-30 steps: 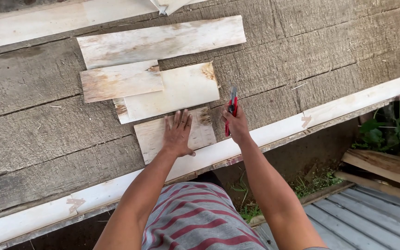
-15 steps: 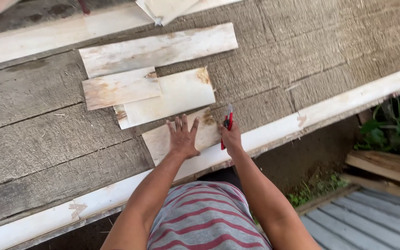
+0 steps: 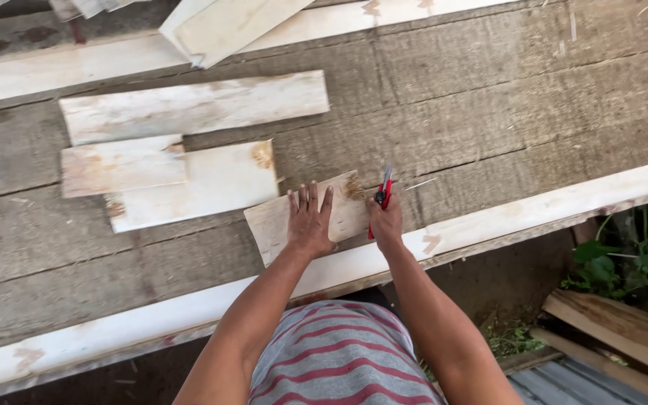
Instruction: The person trims and prepares thin strips of wood by hand using a utility knife.
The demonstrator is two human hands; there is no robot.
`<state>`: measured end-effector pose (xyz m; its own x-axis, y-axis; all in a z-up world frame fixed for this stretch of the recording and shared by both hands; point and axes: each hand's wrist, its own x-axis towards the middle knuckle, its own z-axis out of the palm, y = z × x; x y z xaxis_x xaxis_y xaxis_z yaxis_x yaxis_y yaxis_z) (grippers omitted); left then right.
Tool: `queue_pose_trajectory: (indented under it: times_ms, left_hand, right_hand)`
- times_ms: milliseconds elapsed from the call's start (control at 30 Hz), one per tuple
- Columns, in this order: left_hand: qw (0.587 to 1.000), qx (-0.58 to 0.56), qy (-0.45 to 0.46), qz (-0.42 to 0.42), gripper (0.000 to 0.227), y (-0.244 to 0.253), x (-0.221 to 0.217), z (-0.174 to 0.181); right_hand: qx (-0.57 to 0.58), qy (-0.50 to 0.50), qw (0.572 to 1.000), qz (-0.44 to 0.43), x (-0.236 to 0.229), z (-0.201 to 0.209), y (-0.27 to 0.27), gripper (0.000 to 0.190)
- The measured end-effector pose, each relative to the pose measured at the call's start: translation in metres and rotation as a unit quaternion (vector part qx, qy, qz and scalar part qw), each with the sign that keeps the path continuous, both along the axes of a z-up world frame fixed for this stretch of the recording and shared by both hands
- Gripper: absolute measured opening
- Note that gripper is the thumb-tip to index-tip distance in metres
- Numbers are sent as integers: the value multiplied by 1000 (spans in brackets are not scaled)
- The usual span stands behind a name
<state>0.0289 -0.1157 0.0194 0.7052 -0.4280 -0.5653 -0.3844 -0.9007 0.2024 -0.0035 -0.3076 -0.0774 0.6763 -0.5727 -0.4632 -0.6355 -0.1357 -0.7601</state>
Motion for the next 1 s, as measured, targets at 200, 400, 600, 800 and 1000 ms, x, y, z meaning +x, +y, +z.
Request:
queue_pose_trajectory:
  times_ms: [200, 400, 600, 800, 1000]
  left_hand:
    - [999, 7, -47, 9, 133, -48, 42, -23]
    - [997, 23, -63, 45, 139, -63, 90, -35]
    - [994, -33, -15, 104, 135, -60, 112, -79]
    - [993, -12, -15, 113, 137, -63, 112, -85]
    - [994, -3, -11, 113, 139, -67, 110, -99]
  right_hand:
    - [1, -16, 998, 61, 33, 24, -46, 21]
    - [-1, 9, 985, 170, 69, 28, -58, 26]
    - [-76, 58, 949, 301, 98, 2, -58, 34]
    - [-80, 93, 924, 363, 108, 42, -38, 35]
    - [-144, 109, 886, 426, 118, 33, -24, 31]
